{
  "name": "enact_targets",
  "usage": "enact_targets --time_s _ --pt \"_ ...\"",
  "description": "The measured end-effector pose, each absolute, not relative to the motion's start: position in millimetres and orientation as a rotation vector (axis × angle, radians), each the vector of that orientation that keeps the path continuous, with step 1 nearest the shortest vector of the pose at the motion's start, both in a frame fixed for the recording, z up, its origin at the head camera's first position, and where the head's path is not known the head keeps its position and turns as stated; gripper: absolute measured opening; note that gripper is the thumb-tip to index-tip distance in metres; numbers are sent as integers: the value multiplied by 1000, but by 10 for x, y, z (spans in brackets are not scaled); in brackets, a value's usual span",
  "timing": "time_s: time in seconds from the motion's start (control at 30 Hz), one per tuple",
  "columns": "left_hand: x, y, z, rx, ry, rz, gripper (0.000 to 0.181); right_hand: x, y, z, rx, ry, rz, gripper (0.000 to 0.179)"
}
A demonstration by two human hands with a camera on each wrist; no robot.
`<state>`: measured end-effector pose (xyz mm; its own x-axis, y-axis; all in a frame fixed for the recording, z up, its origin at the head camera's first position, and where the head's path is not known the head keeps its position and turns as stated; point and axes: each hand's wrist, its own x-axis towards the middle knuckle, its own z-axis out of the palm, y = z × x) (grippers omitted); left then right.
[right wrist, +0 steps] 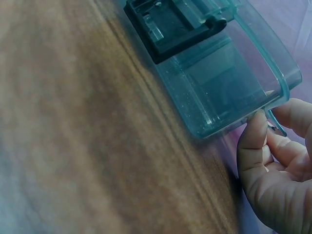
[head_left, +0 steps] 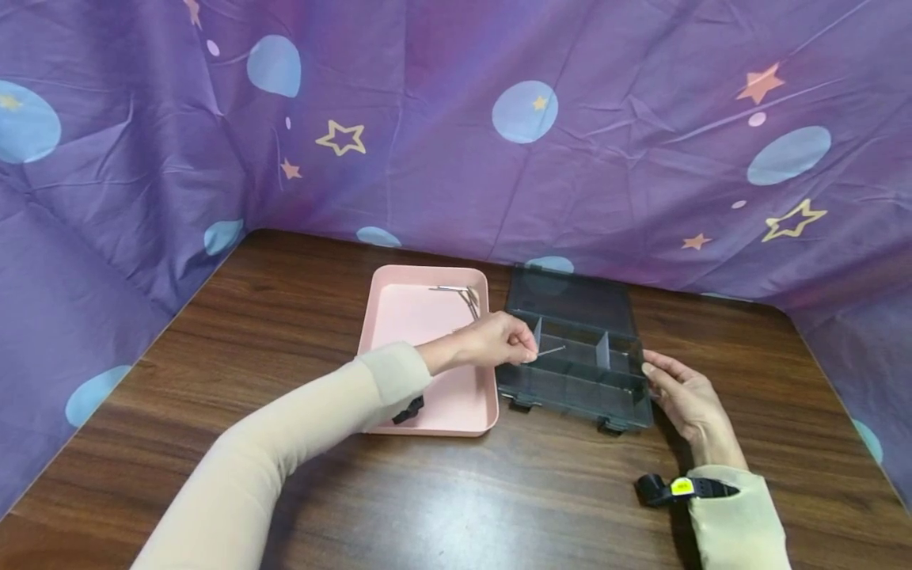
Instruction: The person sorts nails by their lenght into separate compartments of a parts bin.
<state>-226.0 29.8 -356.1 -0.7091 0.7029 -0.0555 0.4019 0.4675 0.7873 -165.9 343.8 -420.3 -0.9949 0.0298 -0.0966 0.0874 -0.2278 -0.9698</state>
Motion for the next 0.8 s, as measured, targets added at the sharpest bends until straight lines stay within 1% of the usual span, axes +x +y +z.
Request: enact_targets --time_s 0.33,0.8 --pt "-2208 430 -3602 1018 2468 939 9 -1649 3431 -4187 147 1931 -2425 27" --pt "-2165 516 -3640 1064 2505 863 8 -1659 3432 -4222 119 1942 -2423 27"
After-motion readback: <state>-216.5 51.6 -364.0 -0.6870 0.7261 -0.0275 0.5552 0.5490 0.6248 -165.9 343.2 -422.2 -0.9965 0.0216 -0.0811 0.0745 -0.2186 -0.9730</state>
